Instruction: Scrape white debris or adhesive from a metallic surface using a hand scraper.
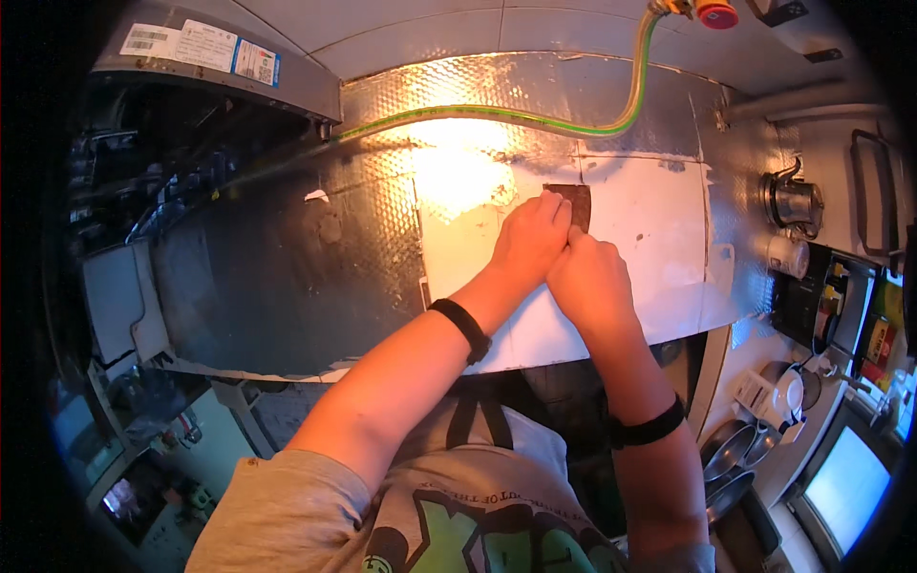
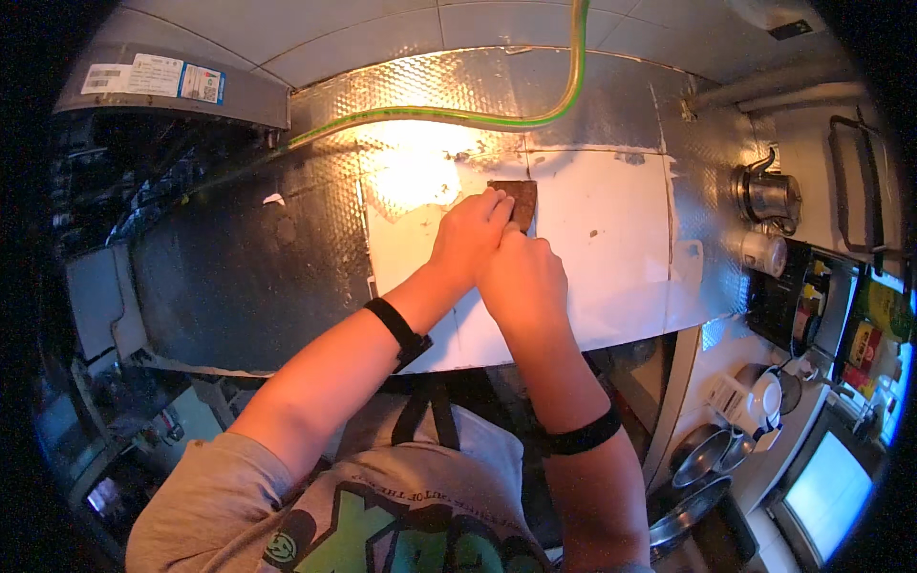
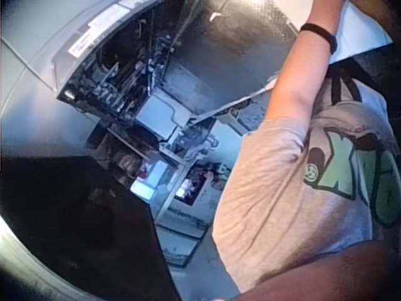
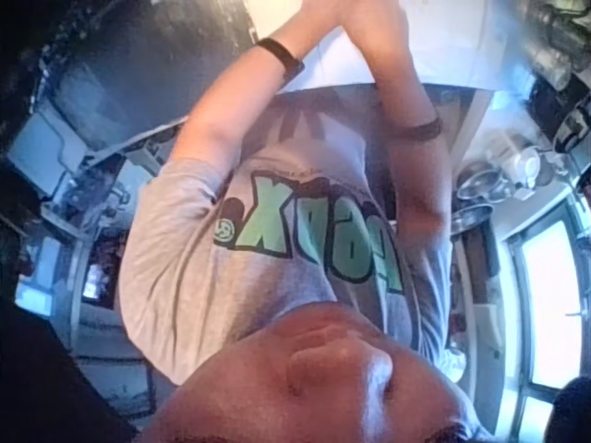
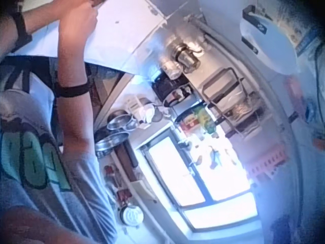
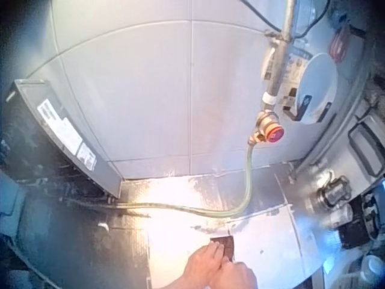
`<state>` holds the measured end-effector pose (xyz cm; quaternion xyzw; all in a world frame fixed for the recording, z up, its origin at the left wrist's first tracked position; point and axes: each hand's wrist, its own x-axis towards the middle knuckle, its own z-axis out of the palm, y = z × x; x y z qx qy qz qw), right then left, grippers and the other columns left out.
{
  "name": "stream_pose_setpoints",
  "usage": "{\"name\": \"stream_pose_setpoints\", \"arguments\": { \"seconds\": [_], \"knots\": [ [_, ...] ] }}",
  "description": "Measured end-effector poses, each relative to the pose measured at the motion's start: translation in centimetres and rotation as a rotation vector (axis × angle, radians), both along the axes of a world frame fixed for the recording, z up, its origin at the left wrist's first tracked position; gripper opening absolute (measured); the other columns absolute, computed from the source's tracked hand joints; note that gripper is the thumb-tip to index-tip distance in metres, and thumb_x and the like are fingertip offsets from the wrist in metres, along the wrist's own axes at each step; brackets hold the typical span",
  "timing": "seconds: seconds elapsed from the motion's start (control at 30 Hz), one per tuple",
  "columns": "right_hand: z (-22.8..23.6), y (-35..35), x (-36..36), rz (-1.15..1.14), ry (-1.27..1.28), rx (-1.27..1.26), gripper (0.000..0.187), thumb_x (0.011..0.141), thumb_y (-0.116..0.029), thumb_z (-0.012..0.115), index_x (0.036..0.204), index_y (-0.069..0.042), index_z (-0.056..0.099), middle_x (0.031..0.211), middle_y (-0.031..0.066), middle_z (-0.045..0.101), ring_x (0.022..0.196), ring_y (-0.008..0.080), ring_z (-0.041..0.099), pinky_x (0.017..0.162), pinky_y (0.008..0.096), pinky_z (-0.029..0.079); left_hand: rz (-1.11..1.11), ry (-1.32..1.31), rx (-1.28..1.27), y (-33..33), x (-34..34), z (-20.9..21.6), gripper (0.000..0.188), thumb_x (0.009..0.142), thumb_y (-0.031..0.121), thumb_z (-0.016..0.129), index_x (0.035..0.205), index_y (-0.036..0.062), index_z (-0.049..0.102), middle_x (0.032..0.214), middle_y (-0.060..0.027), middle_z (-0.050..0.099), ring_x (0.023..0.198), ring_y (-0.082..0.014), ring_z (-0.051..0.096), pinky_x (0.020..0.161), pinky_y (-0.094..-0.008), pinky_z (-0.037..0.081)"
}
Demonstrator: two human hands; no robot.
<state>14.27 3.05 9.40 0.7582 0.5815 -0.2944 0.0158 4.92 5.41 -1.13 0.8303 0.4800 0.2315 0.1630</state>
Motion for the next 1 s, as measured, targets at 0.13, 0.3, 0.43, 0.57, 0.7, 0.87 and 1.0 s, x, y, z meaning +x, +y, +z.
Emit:
{"name": "stream_pose_setpoints", "arguments": {
  "seconds": [0.13, 0.3, 0.43, 0.57, 0.7, 0.87, 1.0],
  "knots": [
    [0.2, 0.7, -0.3, -0.032, 0.026, 0.013, 0.027, 0.090, -0.017, 0.051, 0.098, 0.002, 0.069, 0.092, 0.0329, 0.067, 0.091, 0.0510, 0.065, 0.084, 0.0565, 0.052, 0.016, -0.030, 0.072, 0.7, -0.3, 0.5, 0.038, 0.077, 0.012, 0.064, 0.113, -0.0031, 0.064, 0.108, -0.0164, 0.064, 0.093, -0.0302, 0.065, 0.078, -0.0385, 0.057],
    [0.3, 0.0, -0.4, -0.037, 0.031, 0.004, 0.027, 0.090, -0.017, 0.050, 0.097, 0.001, 0.069, 0.091, 0.0330, 0.067, 0.090, 0.0514, 0.064, 0.083, 0.0562, 0.052, 0.006, -0.020, -0.016, 0.0, -0.3, 0.5, 0.041, 0.076, 0.013, 0.064, 0.113, -0.0034, 0.064, 0.107, -0.0162, 0.064, 0.092, -0.0300, 0.065, 0.077, -0.0382, 0.057],
    [0.2, 0.5, -0.4, -0.026, 0.014, 0.044, 0.026, 0.089, -0.016, 0.050, 0.096, 0.002, 0.068, 0.090, 0.0328, 0.067, 0.089, 0.0517, 0.064, 0.082, 0.0565, 0.052, 0.008, 0.007, 0.035, 0.8, -0.4, 0.9, 0.041, 0.076, 0.013, 0.064, 0.113, -0.0032, 0.065, 0.106, -0.0152, 0.064, 0.092, -0.0295, 0.065, 0.077, -0.0383, 0.057],
    [-0.3, -0.6, -0.5, -0.022, 0.013, 0.034, 0.027, 0.090, -0.016, 0.051, 0.098, 0.002, 0.068, 0.089, 0.0339, 0.066, 0.087, 0.0521, 0.065, 0.082, 0.0570, 0.052, 0.013, -0.027, 0.128, -0.4, -0.5, -0.6, 0.039, 0.079, 0.014, 0.063, 0.114, -0.0022, 0.064, 0.104, -0.0148, 0.064, 0.093, -0.0298, 0.065, 0.078, -0.0391, 0.057],
    [-0.7, 0.5, -0.9, 0.001, 0.028, 0.093, 0.027, 0.089, -0.017, 0.051, 0.099, 0.002, 0.068, 0.089, 0.0342, 0.066, 0.087, 0.0522, 0.065, 0.081, 0.0570, 0.052, 0.035, -0.051, 0.082, 1.2, -0.9, 0.6, 0.037, 0.081, 0.015, 0.063, 0.114, -0.0013, 0.064, 0.105, -0.0151, 0.064, 0.094, -0.0304, 0.066, 0.079, -0.0391, 0.057],
    [0.3, -0.4, -1.5, -0.016, -0.018, -0.022, 0.027, 0.090, -0.018, 0.051, 0.100, 0.001, 0.068, 0.093, 0.0340, 0.067, 0.090, 0.0512, 0.066, 0.083, 0.0561, 0.053, 0.053, -0.070, 0.134, -0.7, -1.1, -0.7, 0.034, 0.083, 0.016, 0.063, 0.112, -0.0011, 0.065, 0.107, -0.0155, 0.064, 0.094, -0.0310, 0.066, 0.079, -0.0408, 0.057],
    [0.5, 0.6, -1.4, 0.008, -0.016, -0.002, 0.028, 0.091, -0.018, 0.051, 0.101, 0.001, 0.068, 0.095, 0.0342, 0.067, 0.093, 0.0507, 0.066, 0.086, 0.0555, 0.052, 0.032, -0.054, 0.112, 0.8, -1.1, 0.2, 0.034, 0.083, 0.015, 0.063, 0.112, -0.0014, 0.065, 0.107, -0.0156, 0.065, 0.095, -0.0311, 0.066, 0.080, -0.0411, 0.057]
  ]
}}
